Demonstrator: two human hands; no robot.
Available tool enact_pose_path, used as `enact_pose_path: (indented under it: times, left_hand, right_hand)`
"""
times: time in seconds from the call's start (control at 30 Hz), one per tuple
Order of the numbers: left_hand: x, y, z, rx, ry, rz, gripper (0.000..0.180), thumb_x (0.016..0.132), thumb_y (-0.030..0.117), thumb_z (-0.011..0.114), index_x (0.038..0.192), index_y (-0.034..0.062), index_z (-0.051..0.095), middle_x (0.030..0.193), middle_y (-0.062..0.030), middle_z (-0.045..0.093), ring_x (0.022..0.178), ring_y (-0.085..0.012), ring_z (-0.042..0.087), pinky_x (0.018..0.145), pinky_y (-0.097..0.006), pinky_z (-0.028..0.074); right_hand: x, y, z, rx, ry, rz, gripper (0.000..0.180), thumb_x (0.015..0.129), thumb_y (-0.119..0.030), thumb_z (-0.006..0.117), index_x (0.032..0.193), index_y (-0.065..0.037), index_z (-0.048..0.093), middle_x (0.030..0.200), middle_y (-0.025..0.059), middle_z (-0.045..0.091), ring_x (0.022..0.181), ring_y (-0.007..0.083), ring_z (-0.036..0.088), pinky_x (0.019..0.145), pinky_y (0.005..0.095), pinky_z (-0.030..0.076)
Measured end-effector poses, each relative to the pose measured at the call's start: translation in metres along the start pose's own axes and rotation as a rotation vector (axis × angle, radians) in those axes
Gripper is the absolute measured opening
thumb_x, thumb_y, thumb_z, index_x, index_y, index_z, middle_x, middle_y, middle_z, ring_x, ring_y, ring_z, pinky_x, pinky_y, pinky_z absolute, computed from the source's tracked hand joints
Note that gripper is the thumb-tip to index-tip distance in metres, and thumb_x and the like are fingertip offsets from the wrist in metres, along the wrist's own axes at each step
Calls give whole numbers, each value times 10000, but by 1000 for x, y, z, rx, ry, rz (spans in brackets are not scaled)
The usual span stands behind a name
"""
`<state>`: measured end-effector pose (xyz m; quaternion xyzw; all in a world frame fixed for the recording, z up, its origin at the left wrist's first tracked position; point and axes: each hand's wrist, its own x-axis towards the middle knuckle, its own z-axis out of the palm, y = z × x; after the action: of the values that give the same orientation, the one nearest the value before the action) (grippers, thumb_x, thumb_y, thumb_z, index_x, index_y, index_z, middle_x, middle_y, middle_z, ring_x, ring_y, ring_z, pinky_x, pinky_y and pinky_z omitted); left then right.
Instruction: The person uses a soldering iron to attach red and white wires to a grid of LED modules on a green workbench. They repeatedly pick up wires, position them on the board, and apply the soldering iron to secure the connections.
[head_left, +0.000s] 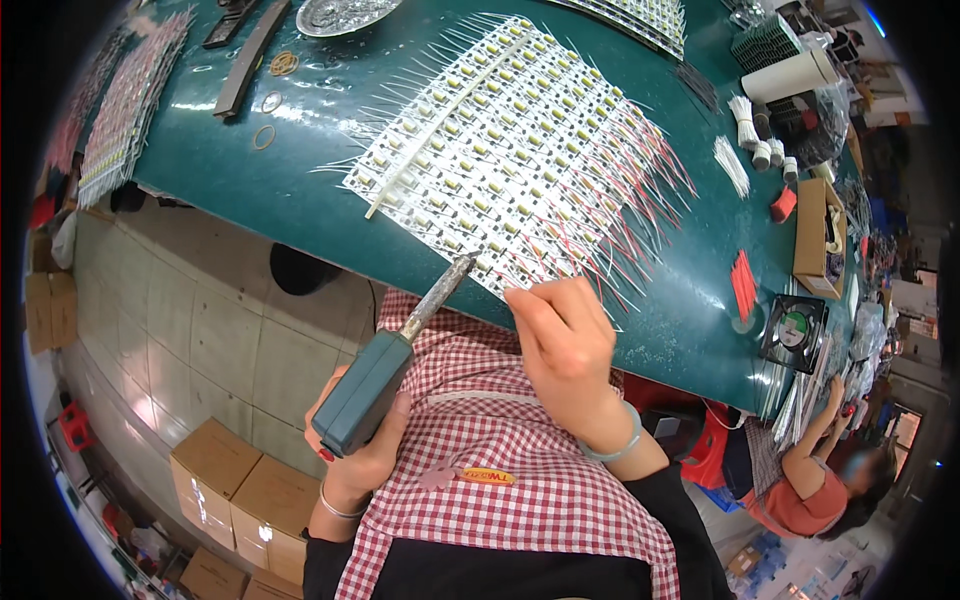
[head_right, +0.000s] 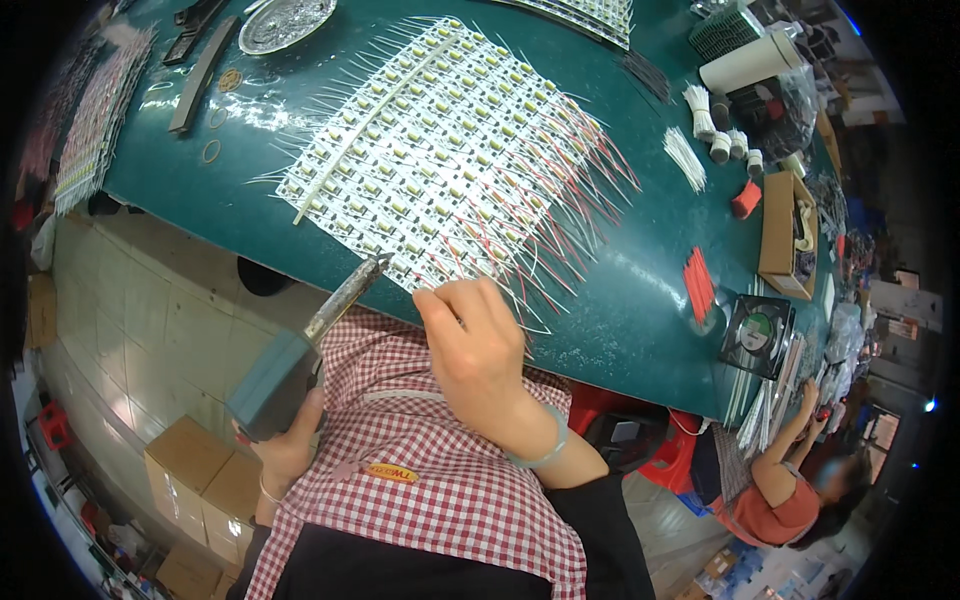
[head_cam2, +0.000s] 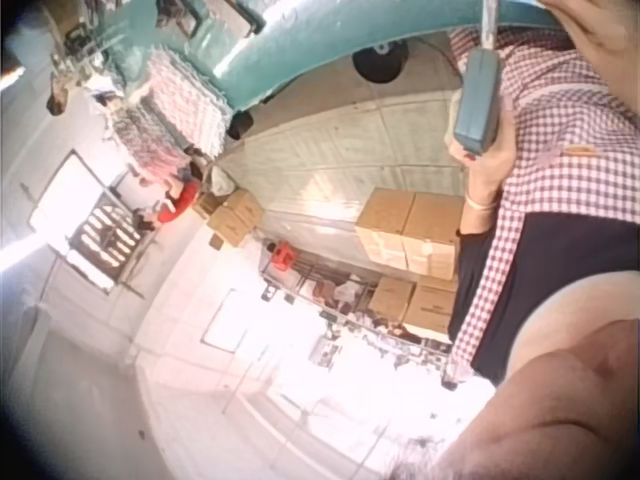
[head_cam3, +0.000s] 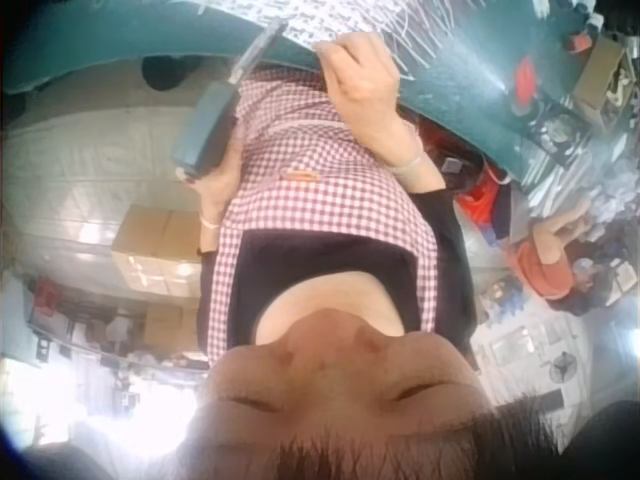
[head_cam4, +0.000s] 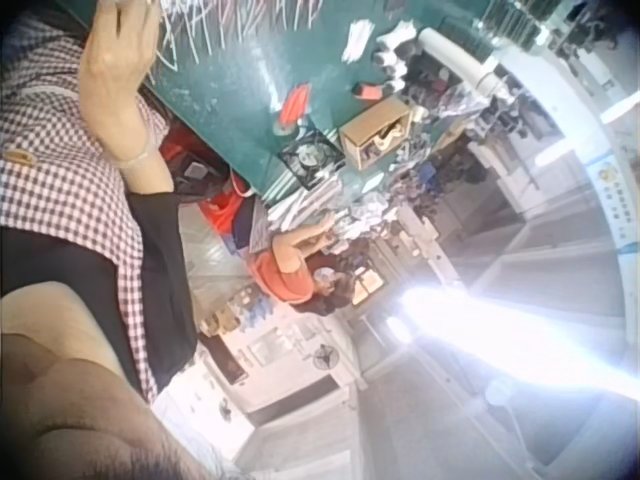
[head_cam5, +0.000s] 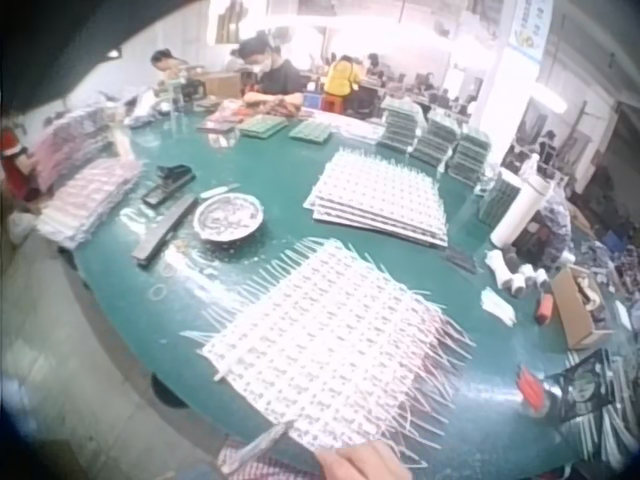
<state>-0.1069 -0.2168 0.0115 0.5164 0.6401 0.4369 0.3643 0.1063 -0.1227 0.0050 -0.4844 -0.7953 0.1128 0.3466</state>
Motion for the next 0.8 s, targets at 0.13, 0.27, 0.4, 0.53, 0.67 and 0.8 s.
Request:
enact_pose_path:
  times: [0.13, 0.27, 0.4, 0.53, 0.67, 0.8]
  left_hand:
    - [-4, -3, -1, -10, -6, -40, 225, 791, 5, 749, 993, -57, 671, 928, -119, 649, 783, -176, 632, 679, -278, 513]
    - [-3, -6, -2, 5, -25, 13, 229, 785, 8, 753, 992, -50, 674, 935, -130, 655, 782, -193, 640, 676, -289, 513]
    - [-2, -9, -2, 28, -39, 55, 224, 767, 0, 758, 968, -54, 676, 918, -139, 663, 768, -213, 648, 664, -297, 514]
    - [0, -7, -3, 40, -68, 36, 211, 748, -16, 755, 939, -59, 677, 882, -145, 665, 736, -221, 646, 647, -301, 512]
    - [2, -7, -2, 45, -80, 47, 210, 732, -24, 754, 923, -59, 675, 865, -142, 662, 713, -218, 640, 626, -299, 502]
    - [3, -7, 0, 57, -63, 56, 193, 725, -21, 757, 897, -53, 675, 842, -126, 652, 683, -207, 627, 599, -296, 489]
  right_hand:
    - [-5, 10, 22, -1, 17, 2, 230, 728, 67, 681, 946, -3, 658, 856, 97, 577, 752, 256, 563, 622, 358, 477]
    - [-6, 11, 24, -21, 3, 11, 220, 729, 67, 699, 932, -9, 661, 846, 96, 584, 753, 257, 573, 629, 357, 478]
    - [-5, 10, 23, -32, 6, 29, 217, 722, 65, 741, 909, -18, 671, 816, 91, 595, 742, 256, 587, 631, 349, 475]
    - [-5, 8, 23, -36, 5, 34, 214, 722, 65, 741, 907, -14, 668, 816, 93, 595, 739, 258, 587, 630, 352, 475]
    - [-5, 9, 24, -35, -3, 37, 212, 722, 68, 739, 905, -9, 666, 816, 95, 593, 739, 260, 587, 630, 357, 476]
    - [-6, 10, 23, -37, -16, 27, 236, 708, 81, 683, 928, 2, 656, 848, 104, 575, 762, 265, 575, 635, 364, 485]
